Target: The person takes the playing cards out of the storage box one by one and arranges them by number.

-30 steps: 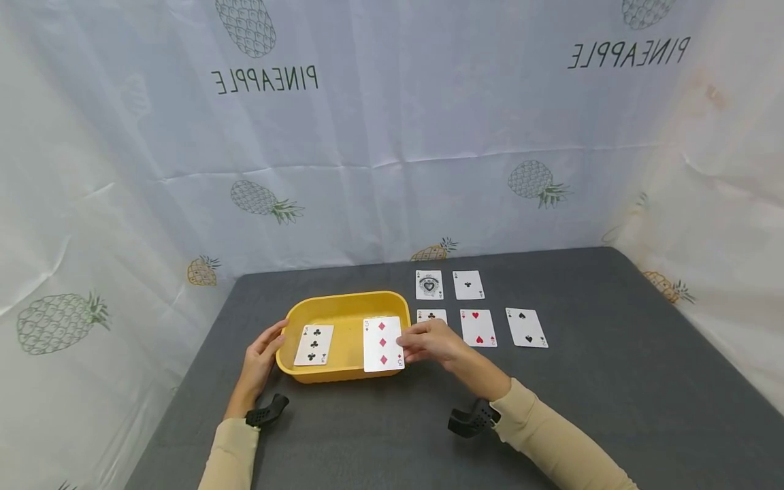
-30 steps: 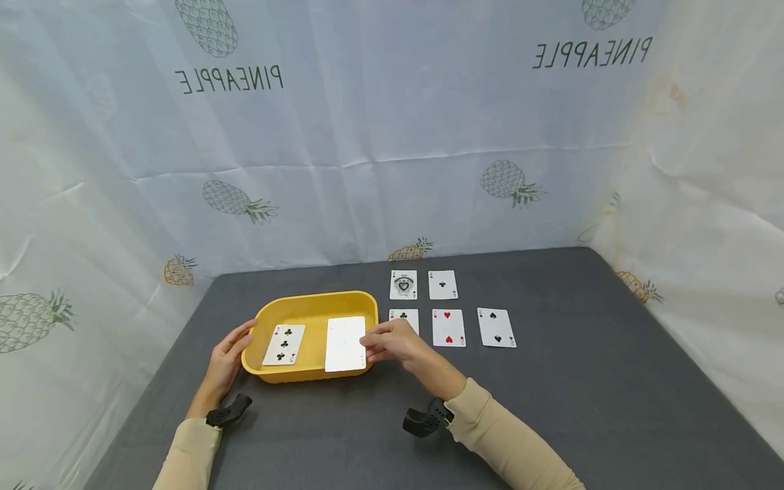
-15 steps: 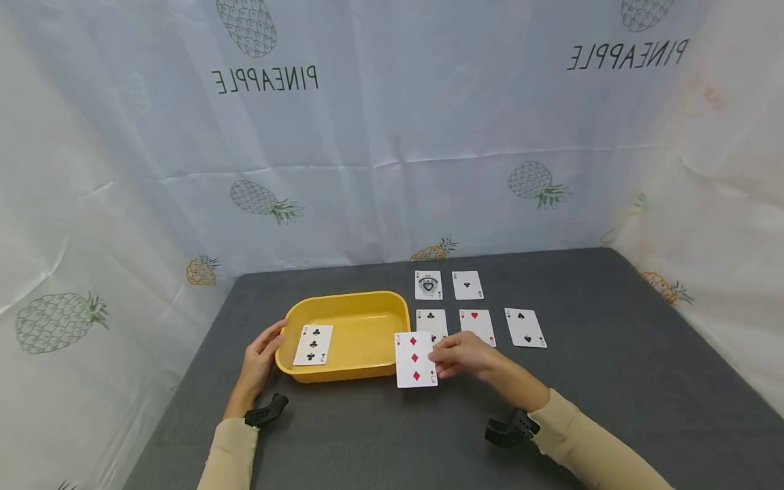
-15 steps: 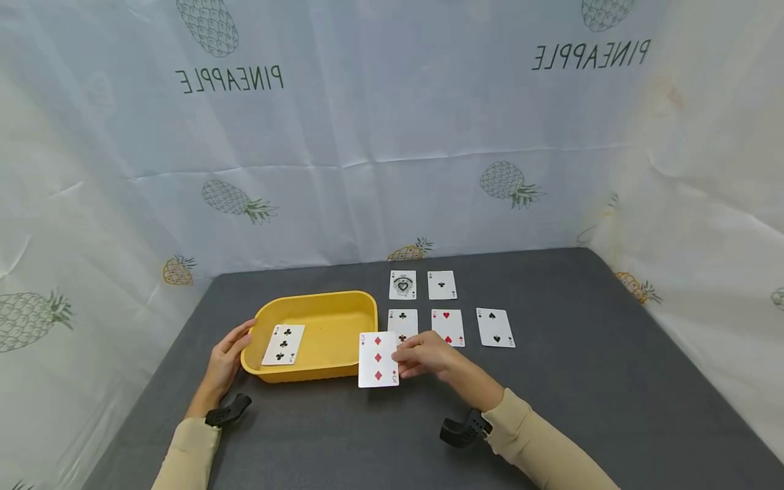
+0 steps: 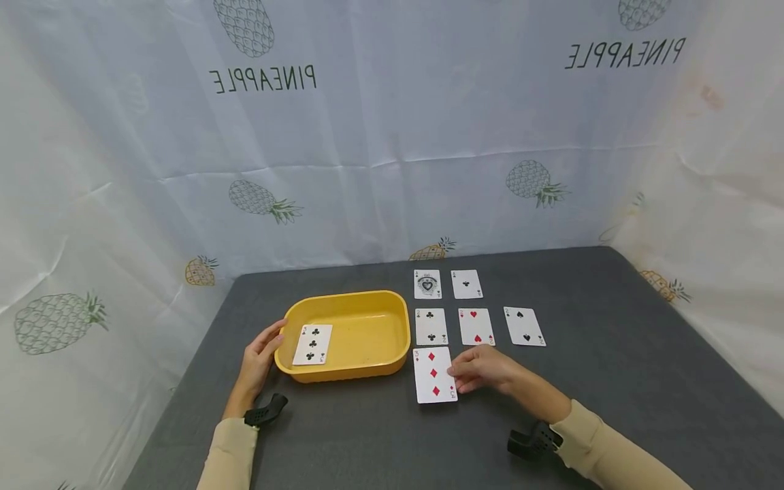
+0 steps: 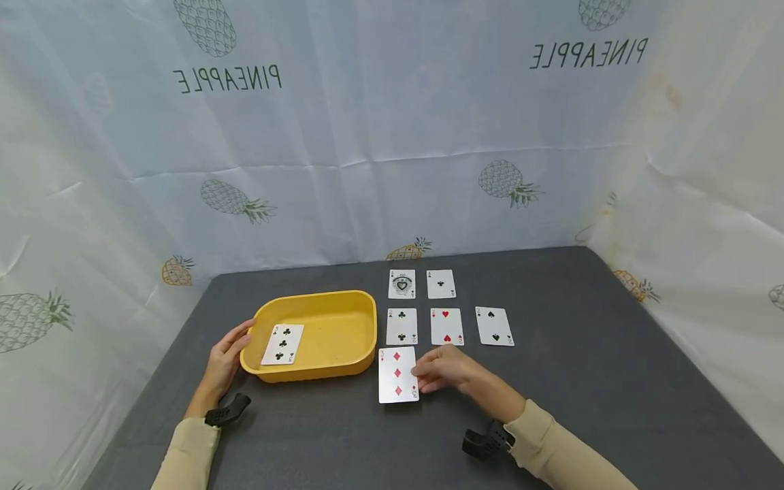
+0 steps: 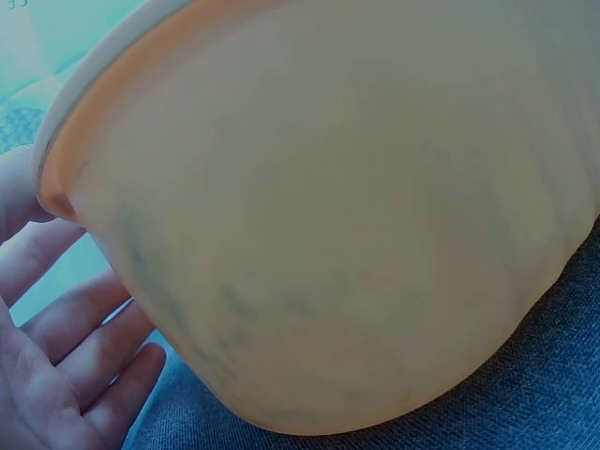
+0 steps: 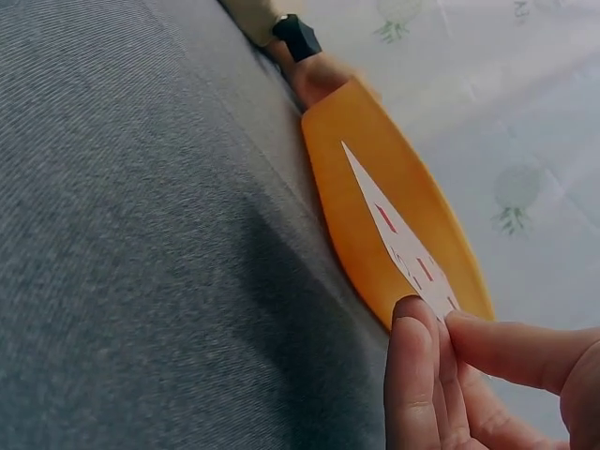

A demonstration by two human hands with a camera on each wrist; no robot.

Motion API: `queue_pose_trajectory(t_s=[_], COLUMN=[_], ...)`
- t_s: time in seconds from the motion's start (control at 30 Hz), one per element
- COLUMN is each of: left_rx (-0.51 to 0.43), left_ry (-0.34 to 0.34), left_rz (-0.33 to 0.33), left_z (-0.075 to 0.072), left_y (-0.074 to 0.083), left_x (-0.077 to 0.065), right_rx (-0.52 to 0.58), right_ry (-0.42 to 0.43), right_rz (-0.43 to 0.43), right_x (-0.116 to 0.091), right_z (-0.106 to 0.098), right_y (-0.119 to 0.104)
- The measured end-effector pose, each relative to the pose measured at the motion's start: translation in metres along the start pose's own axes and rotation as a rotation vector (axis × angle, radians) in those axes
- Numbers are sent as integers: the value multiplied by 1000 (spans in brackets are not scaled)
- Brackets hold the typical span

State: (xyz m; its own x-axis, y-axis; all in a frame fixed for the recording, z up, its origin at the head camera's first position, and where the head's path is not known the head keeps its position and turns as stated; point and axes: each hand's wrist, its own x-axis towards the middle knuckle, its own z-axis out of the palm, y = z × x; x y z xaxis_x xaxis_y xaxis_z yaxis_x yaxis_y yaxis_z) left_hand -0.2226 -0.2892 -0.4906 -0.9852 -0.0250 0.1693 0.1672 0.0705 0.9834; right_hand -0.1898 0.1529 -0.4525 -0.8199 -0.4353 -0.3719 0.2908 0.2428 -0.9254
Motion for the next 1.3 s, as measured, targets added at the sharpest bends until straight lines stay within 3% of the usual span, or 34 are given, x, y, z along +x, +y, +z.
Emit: queue_pose_trajectory(t_s=[0.7, 0.93, 1.3], left_rx=[2, -4, 4], left_ry=[-9, -7, -9], left_rz=[-1, 11, 2], left_z=[-1, -2, -2], left_y=[-1, -4, -4], left_x=[2, 1, 3], right_rx=[-8, -68, -150], right_ry=[-20, 50, 90], right_rz=[13, 27, 22], right_x=[3, 3, 2], right_z=[-1, 4, 4], right_y=[14, 13, 10])
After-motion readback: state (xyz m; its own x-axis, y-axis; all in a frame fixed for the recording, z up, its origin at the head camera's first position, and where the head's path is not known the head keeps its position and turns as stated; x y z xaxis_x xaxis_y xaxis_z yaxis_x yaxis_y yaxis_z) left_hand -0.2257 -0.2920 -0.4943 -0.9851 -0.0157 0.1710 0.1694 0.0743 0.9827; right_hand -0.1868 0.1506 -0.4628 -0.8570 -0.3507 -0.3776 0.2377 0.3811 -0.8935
